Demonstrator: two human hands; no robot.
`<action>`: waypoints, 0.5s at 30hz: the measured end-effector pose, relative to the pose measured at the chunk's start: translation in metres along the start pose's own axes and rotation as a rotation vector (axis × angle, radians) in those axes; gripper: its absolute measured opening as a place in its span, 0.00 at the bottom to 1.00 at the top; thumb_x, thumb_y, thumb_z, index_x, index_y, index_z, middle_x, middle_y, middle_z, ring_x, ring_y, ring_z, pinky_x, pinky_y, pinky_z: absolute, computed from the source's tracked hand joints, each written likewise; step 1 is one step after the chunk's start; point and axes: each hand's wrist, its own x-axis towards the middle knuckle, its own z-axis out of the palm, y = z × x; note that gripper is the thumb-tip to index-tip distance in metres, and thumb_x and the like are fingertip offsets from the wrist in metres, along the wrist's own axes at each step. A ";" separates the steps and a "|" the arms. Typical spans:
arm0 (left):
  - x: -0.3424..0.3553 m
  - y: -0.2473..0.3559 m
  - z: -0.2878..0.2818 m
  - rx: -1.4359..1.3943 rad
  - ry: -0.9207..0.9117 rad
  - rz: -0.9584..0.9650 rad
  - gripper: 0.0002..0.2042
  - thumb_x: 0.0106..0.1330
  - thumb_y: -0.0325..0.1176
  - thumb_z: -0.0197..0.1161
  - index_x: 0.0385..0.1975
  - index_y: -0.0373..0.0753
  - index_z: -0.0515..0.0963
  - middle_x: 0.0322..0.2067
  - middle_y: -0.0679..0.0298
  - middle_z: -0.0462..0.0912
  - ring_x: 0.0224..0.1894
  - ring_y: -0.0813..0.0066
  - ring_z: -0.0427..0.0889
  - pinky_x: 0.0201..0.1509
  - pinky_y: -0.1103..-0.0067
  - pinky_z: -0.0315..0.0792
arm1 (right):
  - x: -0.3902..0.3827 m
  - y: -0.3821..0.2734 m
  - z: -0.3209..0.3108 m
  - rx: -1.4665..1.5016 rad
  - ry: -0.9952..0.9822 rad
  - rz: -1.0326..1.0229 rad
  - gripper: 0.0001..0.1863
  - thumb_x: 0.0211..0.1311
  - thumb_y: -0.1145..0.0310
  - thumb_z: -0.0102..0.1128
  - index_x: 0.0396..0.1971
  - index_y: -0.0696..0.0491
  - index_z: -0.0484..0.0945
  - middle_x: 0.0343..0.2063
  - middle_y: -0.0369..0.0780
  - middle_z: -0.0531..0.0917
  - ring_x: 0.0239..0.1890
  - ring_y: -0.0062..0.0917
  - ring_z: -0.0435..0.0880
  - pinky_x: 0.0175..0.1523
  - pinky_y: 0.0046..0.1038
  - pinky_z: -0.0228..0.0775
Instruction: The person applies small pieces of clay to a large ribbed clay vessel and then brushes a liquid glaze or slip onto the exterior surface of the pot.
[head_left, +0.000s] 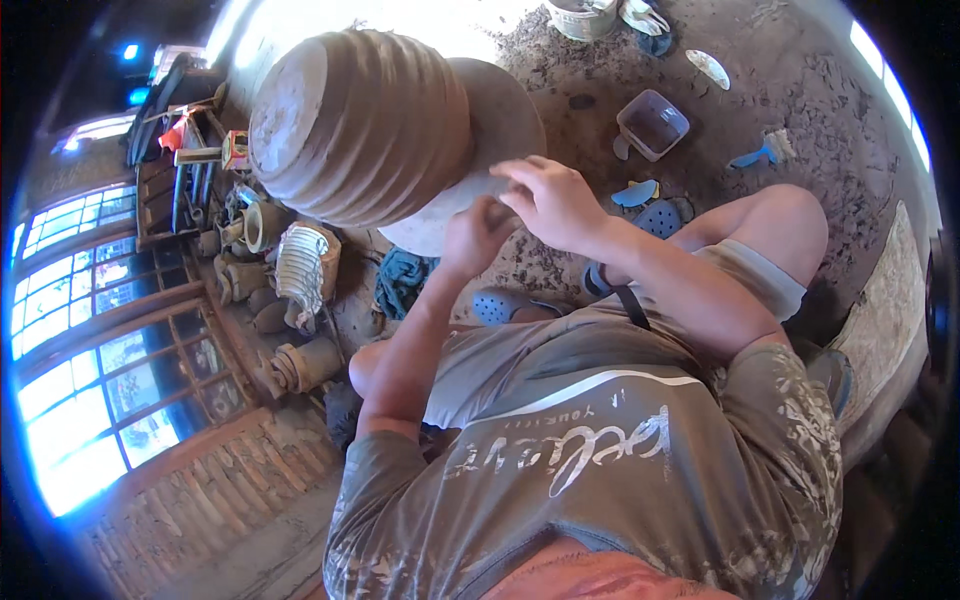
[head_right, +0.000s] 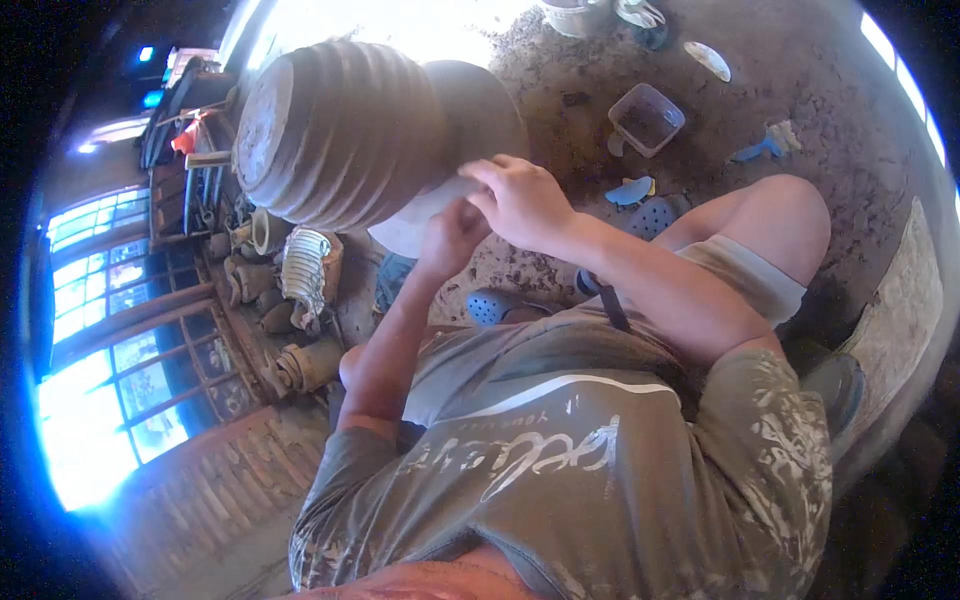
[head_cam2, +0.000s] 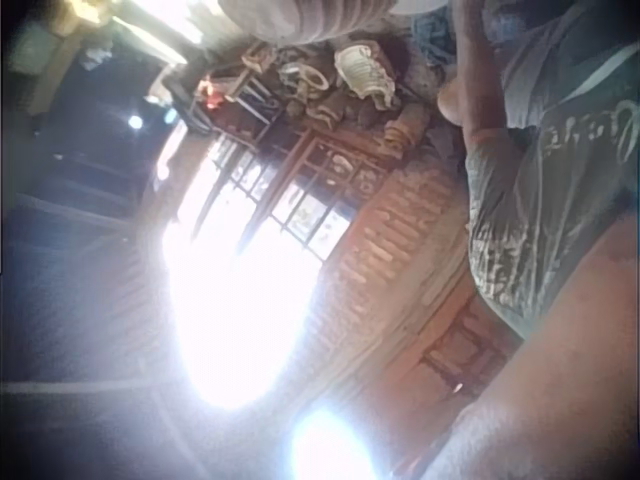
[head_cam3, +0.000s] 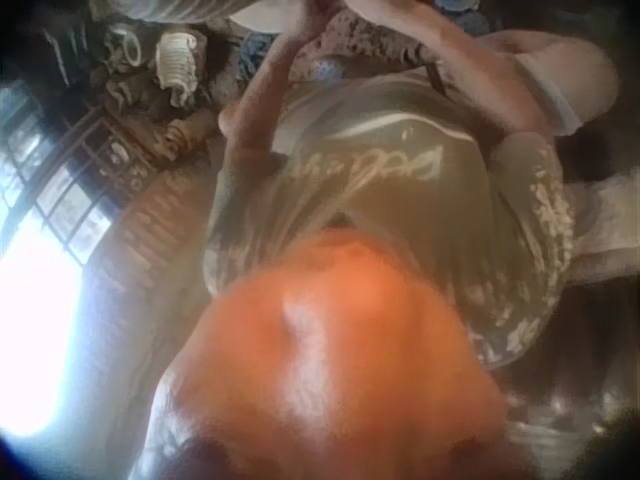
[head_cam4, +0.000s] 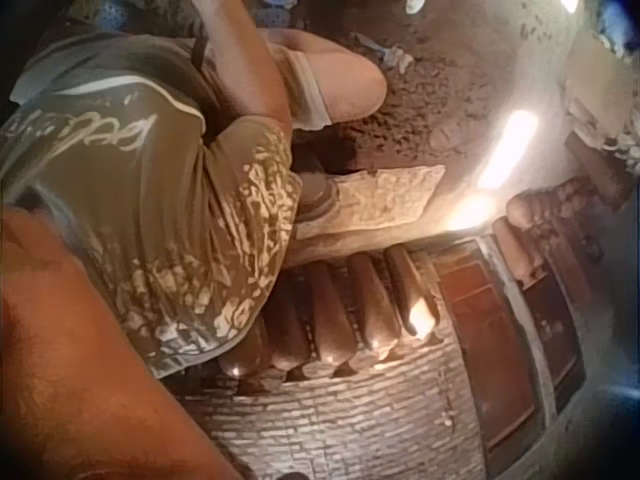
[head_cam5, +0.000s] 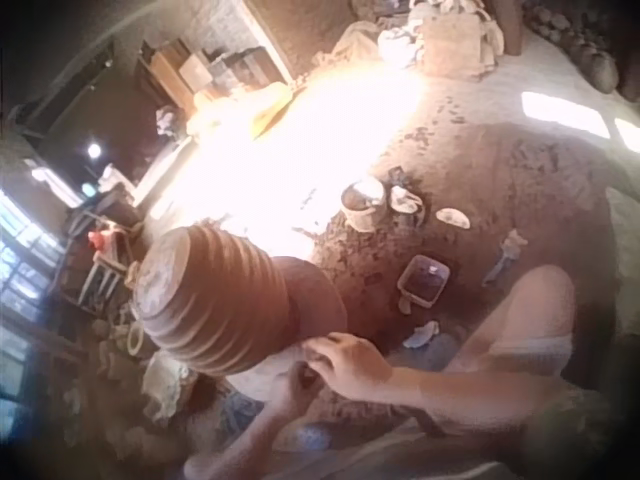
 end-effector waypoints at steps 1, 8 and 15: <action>-0.008 0.013 -0.015 -0.321 -0.050 -0.071 0.20 0.73 0.46 0.62 0.55 0.37 0.77 0.29 0.63 0.84 0.25 0.70 0.85 0.28 0.74 0.76 | -0.007 0.010 -0.007 -0.055 -0.053 -0.048 0.17 0.65 0.68 0.67 0.52 0.56 0.83 0.39 0.45 0.85 0.43 0.41 0.87 0.51 0.39 0.80; -0.046 0.036 -0.027 -1.221 -0.436 -0.315 0.34 0.76 0.67 0.41 0.48 0.36 0.78 0.24 0.62 0.80 0.20 0.74 0.76 0.20 0.78 0.62 | -0.031 0.023 -0.010 -0.135 -0.405 -0.453 0.13 0.65 0.67 0.63 0.45 0.57 0.84 0.38 0.42 0.82 0.48 0.37 0.82 0.54 0.38 0.79; -0.044 0.061 -0.037 -1.005 -0.301 -0.338 0.24 0.79 0.55 0.52 0.46 0.36 0.79 0.32 0.64 0.82 0.31 0.77 0.80 0.33 0.80 0.70 | -0.039 0.016 -0.011 -0.036 -0.205 -0.442 0.10 0.61 0.71 0.63 0.40 0.58 0.84 0.40 0.44 0.85 0.45 0.38 0.84 0.51 0.39 0.79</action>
